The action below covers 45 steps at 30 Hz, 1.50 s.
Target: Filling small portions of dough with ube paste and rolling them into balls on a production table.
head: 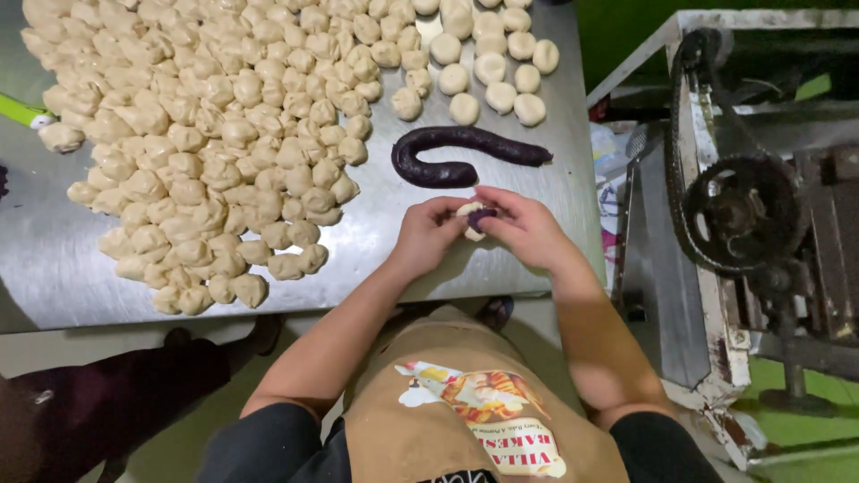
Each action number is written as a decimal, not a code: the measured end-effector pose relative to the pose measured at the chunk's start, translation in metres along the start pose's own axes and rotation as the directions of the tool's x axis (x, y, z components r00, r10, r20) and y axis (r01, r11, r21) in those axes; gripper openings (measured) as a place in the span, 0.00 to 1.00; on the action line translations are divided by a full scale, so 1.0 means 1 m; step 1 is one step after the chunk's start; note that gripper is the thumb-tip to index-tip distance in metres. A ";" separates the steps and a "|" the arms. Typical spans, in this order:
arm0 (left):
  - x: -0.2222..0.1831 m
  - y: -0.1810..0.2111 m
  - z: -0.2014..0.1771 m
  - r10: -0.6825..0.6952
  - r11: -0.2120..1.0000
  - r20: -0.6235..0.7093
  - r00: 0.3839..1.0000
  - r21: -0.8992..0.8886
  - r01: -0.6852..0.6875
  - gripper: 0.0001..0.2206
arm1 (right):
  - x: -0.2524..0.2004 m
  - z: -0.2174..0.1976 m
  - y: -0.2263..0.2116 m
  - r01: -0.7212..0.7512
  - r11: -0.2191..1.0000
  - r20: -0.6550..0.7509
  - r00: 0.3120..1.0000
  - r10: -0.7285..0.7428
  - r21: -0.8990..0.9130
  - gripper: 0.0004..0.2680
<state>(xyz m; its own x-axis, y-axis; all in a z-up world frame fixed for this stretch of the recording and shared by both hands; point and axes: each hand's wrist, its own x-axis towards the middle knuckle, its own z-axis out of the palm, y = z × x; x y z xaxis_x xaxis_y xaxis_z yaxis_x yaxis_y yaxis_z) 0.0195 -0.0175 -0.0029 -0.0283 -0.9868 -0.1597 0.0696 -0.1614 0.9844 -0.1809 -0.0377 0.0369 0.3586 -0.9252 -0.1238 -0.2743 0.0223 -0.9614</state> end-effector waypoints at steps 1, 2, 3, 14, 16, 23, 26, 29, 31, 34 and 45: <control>0.003 0.002 0.003 0.034 0.999 0.033 0.999 0.005 -0.034 0.12 | 0.010 0.005 0.007 -0.021 1.000 0.028 0.999 0.022 -0.008 0.15; -0.004 0.006 0.004 0.037 0.999 0.036 0.999 0.008 -0.037 0.12 | 0.009 0.006 0.015 -0.018 1.000 0.025 1.000 0.018 -0.006 0.15; -0.009 0.009 0.005 0.021 0.997 0.051 0.998 -0.069 -0.018 0.14 | 0.010 0.006 0.023 -0.034 0.999 -0.044 0.999 0.032 -0.038 0.13; -0.016 -0.030 0.037 0.254 0.935 -0.111 0.961 0.283 -0.214 0.13 | 0.003 -0.014 0.061 0.156 0.982 -0.011 0.987 -0.159 -0.106 0.09; -0.030 -0.015 0.046 0.271 0.947 -0.011 0.963 0.185 -0.264 0.18 | 0.007 -0.018 0.076 0.003 0.982 0.052 0.999 -0.013 0.188 0.22; -0.035 -0.061 0.054 0.390 0.876 -0.296 0.872 0.412 -0.252 0.09 | -0.002 -0.017 0.069 0.313 0.896 0.301 0.928 -0.218 -0.316 0.15; -0.046 -0.056 0.046 0.207 0.924 -0.428 0.880 0.380 -0.033 0.09 | -0.002 -0.002 0.073 0.391 0.876 0.379 0.884 -0.272 -0.284 0.25; -0.064 -0.034 0.044 0.066 0.982 -0.360 0.931 0.190 0.003 0.20 | 0.007 0.005 0.083 0.506 0.795 0.273 0.859 -0.432 -0.335 0.09; -0.058 -0.039 0.036 0.145 0.882 -0.271 0.951 0.471 -0.001 0.08 | 0.012 0.012 0.092 0.575 0.692 0.263 0.817 -0.512 -0.437 0.03; -0.050 -0.061 0.041 0.121 0.695 -0.110 0.987 0.719 -0.005 0.05 | 0.009 0.033 0.113 0.545 0.469 0.296 0.811 -0.504 -0.695 0.03; -0.036 -0.066 -0.007 0.120 0.660 0.184 0.976 0.719 -0.217 0.10 | -0.015 0.034 0.125 0.206 0.737 -0.006 0.962 -0.275 -0.643 0.06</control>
<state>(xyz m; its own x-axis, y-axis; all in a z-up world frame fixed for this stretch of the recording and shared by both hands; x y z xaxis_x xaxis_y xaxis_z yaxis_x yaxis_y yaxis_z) 0.0233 0.0285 -0.0623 -0.2029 -0.9789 -0.0241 -0.6652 0.1197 0.7371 -0.1901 -0.0084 -0.0901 0.4145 -0.8982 0.1465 -0.7021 -0.4180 -0.5765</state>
